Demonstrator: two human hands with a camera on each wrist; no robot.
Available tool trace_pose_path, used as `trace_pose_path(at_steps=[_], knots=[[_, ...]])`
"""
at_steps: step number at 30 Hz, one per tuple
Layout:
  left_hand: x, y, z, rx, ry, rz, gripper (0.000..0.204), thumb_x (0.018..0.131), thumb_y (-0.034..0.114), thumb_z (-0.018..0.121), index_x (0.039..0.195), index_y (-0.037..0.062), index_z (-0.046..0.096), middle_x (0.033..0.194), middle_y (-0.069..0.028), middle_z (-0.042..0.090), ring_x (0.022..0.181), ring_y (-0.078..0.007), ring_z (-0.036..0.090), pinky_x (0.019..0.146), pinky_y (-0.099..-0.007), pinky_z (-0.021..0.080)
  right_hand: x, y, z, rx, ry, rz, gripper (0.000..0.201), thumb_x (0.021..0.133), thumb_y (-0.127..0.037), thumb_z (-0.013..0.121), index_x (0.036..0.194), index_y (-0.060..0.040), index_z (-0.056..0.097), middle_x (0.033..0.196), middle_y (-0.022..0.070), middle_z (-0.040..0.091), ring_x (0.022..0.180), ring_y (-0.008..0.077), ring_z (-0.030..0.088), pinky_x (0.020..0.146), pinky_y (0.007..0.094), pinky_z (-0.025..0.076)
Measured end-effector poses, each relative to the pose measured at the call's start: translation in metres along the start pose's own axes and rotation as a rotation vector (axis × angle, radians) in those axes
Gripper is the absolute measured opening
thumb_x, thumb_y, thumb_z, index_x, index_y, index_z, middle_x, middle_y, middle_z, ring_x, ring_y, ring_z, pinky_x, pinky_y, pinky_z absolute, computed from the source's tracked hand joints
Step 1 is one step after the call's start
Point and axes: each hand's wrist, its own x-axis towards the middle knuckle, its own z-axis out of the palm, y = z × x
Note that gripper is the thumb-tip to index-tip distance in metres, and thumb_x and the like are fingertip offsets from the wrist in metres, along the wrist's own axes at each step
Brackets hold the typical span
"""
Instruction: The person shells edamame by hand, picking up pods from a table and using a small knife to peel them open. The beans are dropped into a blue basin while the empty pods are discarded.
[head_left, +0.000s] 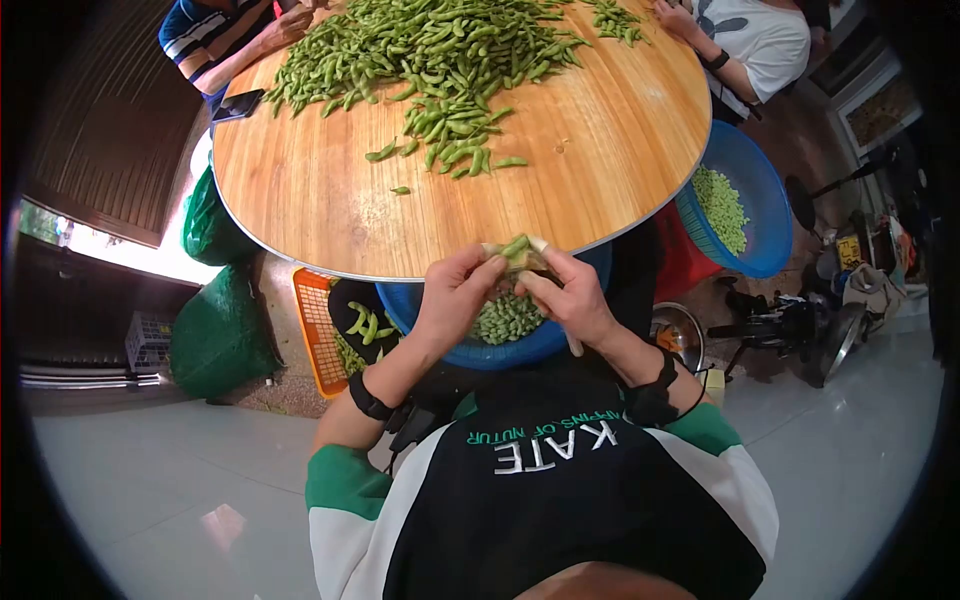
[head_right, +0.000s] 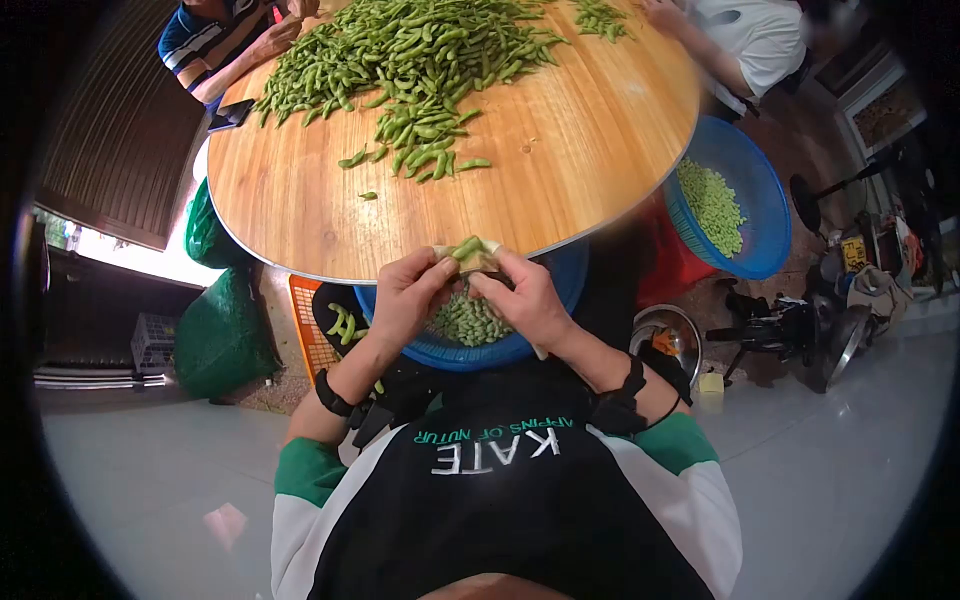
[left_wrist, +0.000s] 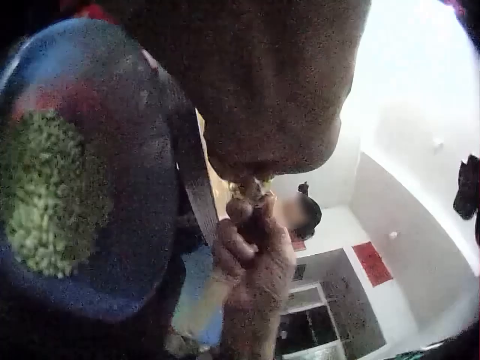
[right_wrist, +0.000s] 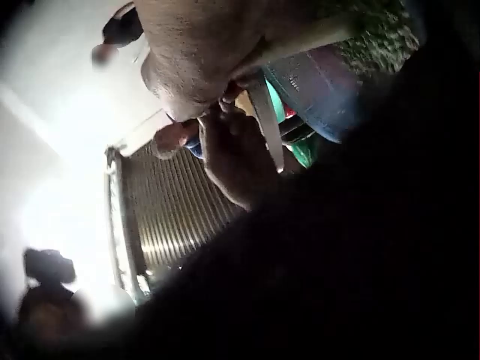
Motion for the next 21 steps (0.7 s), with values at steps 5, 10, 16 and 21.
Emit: trace_pose_path(at_steps=[5, 10, 16, 21], knots=[[-0.015, -0.002, 0.007, 0.647, 0.055, 0.452, 0.010, 0.088, 0.008, 0.059, 0.090, -0.0015, 0.058, 0.071, -0.0166, 0.058, 0.062, -0.0301, 0.059, 0.054, -0.0361, 0.045, 0.010, 0.009, 0.002, -0.735, 0.259, -0.507, 0.034, 0.081, -0.007, 0.068, 0.111, 0.0018, 0.056, 0.083, 0.0079, 0.058, 0.073, 0.0186, 0.058, 0.064, 0.0312, 0.048], [-0.021, -0.008, 0.012, 0.740, 0.052, 0.582, 0.008, 0.084, 0.004, 0.059, 0.092, 0.0008, 0.057, 0.075, -0.0208, 0.056, 0.068, -0.0392, 0.058, 0.056, -0.0438, 0.045, 0.008, 0.011, 0.000, -0.975, 0.197, -0.664, 0.025, 0.076, -0.006, 0.065, 0.097, 0.0018, 0.055, 0.085, 0.0185, 0.055, 0.077, 0.0362, 0.057, 0.066, 0.0402, 0.048], [-0.021, -0.018, 0.015, 0.620, 0.062, 0.439, 0.008, 0.084, 0.004, 0.058, 0.080, -0.0006, 0.053, 0.061, -0.0166, 0.051, 0.052, -0.0267, 0.053, 0.051, -0.0344, 0.042, 0.007, 0.019, -0.005, -0.902, 0.173, -0.707, 0.017, 0.075, 0.000, 0.059, 0.089, 0.0009, 0.050, 0.080, 0.0172, 0.048, 0.073, 0.0357, 0.054, 0.061, 0.0403, 0.044], [-0.018, -0.031, 0.016, 0.576, 0.053, 0.313, 0.012, 0.082, 0.002, 0.051, 0.073, -0.0002, 0.044, 0.058, -0.0056, 0.042, 0.058, -0.0082, 0.039, 0.049, -0.0273, 0.035, -0.001, 0.027, 0.002, -0.923, 0.094, -0.754, 0.020, 0.073, -0.002, 0.059, 0.091, 0.0004, 0.049, 0.082, 0.0182, 0.050, 0.076, 0.0385, 0.055, 0.065, 0.0410, 0.047]])
